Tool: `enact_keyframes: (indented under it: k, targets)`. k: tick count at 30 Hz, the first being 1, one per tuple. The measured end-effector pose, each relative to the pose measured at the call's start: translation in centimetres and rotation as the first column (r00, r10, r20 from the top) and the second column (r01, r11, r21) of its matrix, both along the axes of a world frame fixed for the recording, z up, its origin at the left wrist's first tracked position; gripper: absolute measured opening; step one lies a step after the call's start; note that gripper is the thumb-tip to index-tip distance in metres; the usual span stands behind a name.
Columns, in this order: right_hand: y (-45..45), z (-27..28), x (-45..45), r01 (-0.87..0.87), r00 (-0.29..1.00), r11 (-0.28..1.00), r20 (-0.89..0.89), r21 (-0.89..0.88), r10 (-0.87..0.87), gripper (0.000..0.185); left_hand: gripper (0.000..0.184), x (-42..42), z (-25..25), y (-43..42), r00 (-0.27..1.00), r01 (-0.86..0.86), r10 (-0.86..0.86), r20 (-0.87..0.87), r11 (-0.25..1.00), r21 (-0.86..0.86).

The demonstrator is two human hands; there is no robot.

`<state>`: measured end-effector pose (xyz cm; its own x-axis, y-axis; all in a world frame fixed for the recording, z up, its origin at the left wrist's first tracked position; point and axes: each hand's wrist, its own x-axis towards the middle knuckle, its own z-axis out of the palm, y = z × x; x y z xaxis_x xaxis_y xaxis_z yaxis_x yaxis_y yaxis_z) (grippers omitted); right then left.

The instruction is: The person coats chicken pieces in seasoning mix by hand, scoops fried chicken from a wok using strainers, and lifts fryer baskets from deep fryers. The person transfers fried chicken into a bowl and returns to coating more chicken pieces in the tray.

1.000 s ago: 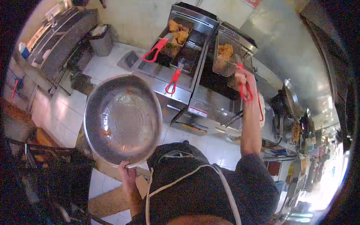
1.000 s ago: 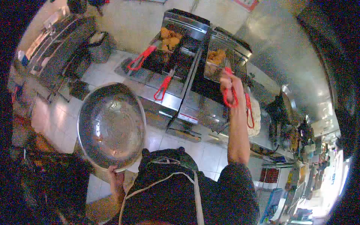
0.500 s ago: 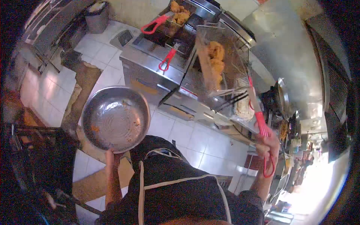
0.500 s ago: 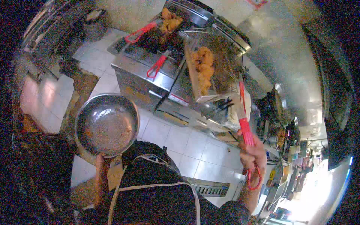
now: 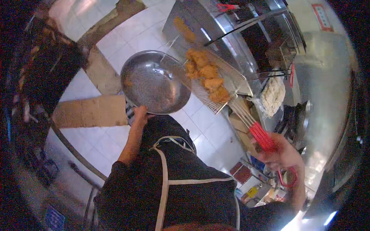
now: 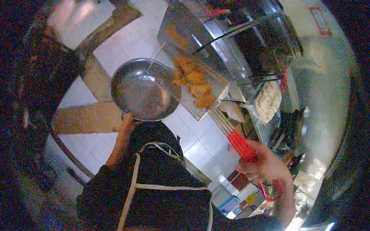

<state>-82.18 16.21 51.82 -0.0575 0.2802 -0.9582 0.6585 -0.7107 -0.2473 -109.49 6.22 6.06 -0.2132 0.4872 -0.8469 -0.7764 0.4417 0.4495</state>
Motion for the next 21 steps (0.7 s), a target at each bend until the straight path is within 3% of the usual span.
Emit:
enact_keyframes:
  k: [1,3,4,5,6,7,9,10,12,13,14,15,17,18,19,20,21]
  targets:
    - [0.8,-1.0,-0.8,-0.013,1.000,1.000,0.012,-0.018,0.013,0.048,0.049,0.8,-0.9,-1.5,1.000,0.021,-0.020,-0.020,1.000,0.018]
    - [2.0,-3.7,-3.2,-0.395,0.913,0.916,0.079,-0.061,0.399,0.050,0.050,1.5,-8.3,-4.4,0.994,0.017,-0.022,0.104,0.999,0.049]
    - [2.1,-5.1,-3.5,-0.402,0.909,0.912,0.086,-0.083,0.408,0.050,0.051,2.1,-8.5,-5.4,0.978,0.016,-0.034,0.207,0.996,0.088]
    - [2.1,-6.7,-3.8,-0.596,0.803,0.800,0.029,0.062,0.596,0.051,0.051,3.1,-8.5,-6.5,0.975,0.000,-0.018,0.221,0.997,0.079]
    - [2.0,-8.2,-3.9,-0.744,0.647,0.631,0.002,0.220,0.762,0.052,0.049,3.5,-4.0,-5.7,0.985,-0.044,0.032,0.168,0.997,0.067]
    - [1.3,-9.4,-3.5,-0.759,0.631,0.615,0.011,0.214,0.775,0.052,0.047,3.8,-1.4,-5.1,0.990,-0.089,0.082,0.115,0.994,0.062]
    - [-1.4,-10.9,-1.3,-0.733,0.619,0.519,0.115,0.439,0.777,0.045,0.043,5.0,-3.2,-6.0,0.977,-0.126,0.105,0.184,0.986,0.106]
    - [-2.7,-10.9,-0.8,-0.740,0.613,0.504,0.136,0.446,0.778,0.045,0.040,5.0,-3.7,-5.8,0.967,-0.138,0.100,0.233,0.979,0.153]
    - [-5.9,-11.3,0.8,-0.763,0.645,0.572,0.313,0.301,0.697,0.051,0.032,5.0,-3.0,-5.5,0.970,-0.115,0.079,0.230,0.983,0.145]
    - [-8.2,-13.9,3.4,-0.693,0.713,0.561,0.318,0.452,0.625,0.045,0.024,4.5,-2.6,-5.3,0.975,-0.086,0.062,0.212,0.990,0.110]
    - [-10.5,-16.6,6.0,-0.615,0.769,0.520,0.308,0.592,0.560,0.040,0.012,4.5,-3.2,-4.8,0.959,-0.085,0.023,0.282,0.974,0.212]
    - [-12.6,-20.7,8.9,-0.570,0.803,0.506,0.311,0.647,0.508,0.042,0.012,4.3,-3.9,-3.8,0.964,-0.074,0.006,0.266,0.967,0.245]
    - [-15.8,-25.6,10.3,-0.597,0.783,0.326,0.445,0.733,0.434,0.050,0.025,4.5,-4.2,-2.1,0.984,-0.053,0.013,0.180,0.974,0.221]
    - [-16.5,-27.8,10.6,-0.526,0.831,0.317,0.398,0.789,0.388,0.057,0.020,4.4,-2.0,-1.3,0.997,-0.073,0.073,0.009,0.982,0.172]
    - [-17.5,-29.2,10.7,-0.528,0.837,0.250,0.446,0.812,0.318,0.057,0.020,4.0,0.4,-0.8,0.998,-0.053,0.057,-0.016,0.979,0.198]
    - [-18.6,-30.6,10.7,-0.504,0.859,0.267,0.444,0.821,0.257,0.055,0.008,3.3,2.9,-0.6,0.998,0.057,-0.049,-0.048,0.983,0.177]
    - [-19.3,-31.4,10.9,-0.484,0.874,0.282,0.442,0.829,0.200,0.053,0.010,3.1,5.7,-0.4,0.986,0.158,-0.148,-0.076,0.976,0.151]
